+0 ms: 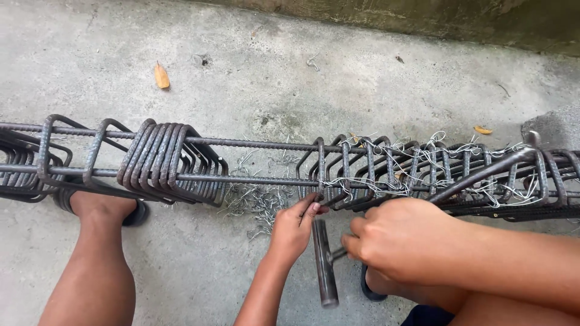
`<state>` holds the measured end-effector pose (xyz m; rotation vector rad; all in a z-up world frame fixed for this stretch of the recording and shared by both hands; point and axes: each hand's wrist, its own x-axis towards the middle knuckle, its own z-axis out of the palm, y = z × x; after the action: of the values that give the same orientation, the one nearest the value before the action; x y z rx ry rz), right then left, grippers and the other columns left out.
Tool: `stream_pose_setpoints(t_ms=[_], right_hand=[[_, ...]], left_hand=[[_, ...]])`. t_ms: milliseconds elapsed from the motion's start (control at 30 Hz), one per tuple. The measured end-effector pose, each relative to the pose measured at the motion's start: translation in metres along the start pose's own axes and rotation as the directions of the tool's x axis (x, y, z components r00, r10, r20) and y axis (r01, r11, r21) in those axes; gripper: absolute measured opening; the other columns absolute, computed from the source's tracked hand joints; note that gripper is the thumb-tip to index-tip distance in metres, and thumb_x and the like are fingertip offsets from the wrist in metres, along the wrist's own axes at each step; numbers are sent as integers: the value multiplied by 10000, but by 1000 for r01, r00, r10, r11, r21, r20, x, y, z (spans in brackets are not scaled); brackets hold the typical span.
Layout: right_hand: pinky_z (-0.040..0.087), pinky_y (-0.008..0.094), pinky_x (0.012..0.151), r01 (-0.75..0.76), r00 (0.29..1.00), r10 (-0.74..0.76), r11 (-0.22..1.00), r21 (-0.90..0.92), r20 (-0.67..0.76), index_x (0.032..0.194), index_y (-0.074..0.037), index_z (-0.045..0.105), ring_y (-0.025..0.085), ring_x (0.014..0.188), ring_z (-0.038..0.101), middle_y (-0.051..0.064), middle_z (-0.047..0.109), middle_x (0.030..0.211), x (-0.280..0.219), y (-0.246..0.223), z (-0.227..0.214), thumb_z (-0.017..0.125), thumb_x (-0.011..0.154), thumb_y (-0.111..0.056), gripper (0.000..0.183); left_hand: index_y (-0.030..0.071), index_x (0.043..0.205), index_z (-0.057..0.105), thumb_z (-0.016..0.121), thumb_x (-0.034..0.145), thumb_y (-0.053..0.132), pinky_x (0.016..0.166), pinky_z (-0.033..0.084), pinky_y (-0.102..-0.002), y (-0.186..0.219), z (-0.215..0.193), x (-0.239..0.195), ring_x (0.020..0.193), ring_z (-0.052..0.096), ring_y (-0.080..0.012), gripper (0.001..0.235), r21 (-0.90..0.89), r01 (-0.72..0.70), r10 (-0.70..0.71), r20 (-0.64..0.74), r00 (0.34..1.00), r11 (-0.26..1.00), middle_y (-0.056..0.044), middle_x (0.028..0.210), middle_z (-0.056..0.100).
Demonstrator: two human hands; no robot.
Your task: Tying metal stirrups to rebar rods using wire and a manual twisting tool
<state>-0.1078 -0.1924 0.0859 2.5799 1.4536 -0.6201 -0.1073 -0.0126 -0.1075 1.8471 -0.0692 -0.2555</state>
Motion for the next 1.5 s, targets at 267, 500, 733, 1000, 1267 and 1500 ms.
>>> stream_pose_setpoints(t_ms=[267,500,733,1000,1267,1500], right_hand=[[589,464,522,-45,996,47,998,-33,78,875,-132,718,306,622,715,47,692,775,11,8,-12,691,817,-337,215],[538,527,534,-49,995,44,997,56,92,811,-136,722,393,615,672,100,658,713,6,3,-16,654,812,-370,243],[628,444,563,-82,987,95,991,-101,129,924,-74,714,279,660,741,60,705,826,13,11,-11,627,857,-161,140],[578,478,532,-159,971,149,986,39,185,826,-155,756,312,610,710,32,693,738,12,11,-14,638,911,-366,256],[573,483,580,-146,984,146,989,-11,100,852,-161,727,319,671,702,49,690,760,11,16,-11,650,860,-339,194],[605,450,539,-132,984,141,987,-87,111,859,-135,737,275,642,716,47,685,761,14,12,-9,635,813,-212,135]], left_hand=[[61,1215,738,645,941,175,527,528,-261,-5,1,2,553,670,-122,311,3,-50,50,-37,998,999,-35,898,842],[52,1243,721,620,964,179,544,540,-239,3,0,0,582,693,-98,323,-36,-51,50,-10,999,998,2,905,845],[85,1219,754,644,944,174,447,429,-308,-4,2,1,469,500,-123,309,18,-19,19,-49,999,1000,-66,686,756],[105,1202,755,637,961,246,489,495,-325,1,-1,0,483,604,-160,303,59,9,-8,-15,1000,998,-86,765,801],[70,1240,722,612,962,204,578,546,-303,4,-3,2,605,693,-161,328,14,-28,27,15,1000,1000,-64,861,819],[72,1274,719,612,960,169,417,428,-309,8,-7,2,441,531,-126,345,18,-19,19,27,999,1000,-104,782,803]])
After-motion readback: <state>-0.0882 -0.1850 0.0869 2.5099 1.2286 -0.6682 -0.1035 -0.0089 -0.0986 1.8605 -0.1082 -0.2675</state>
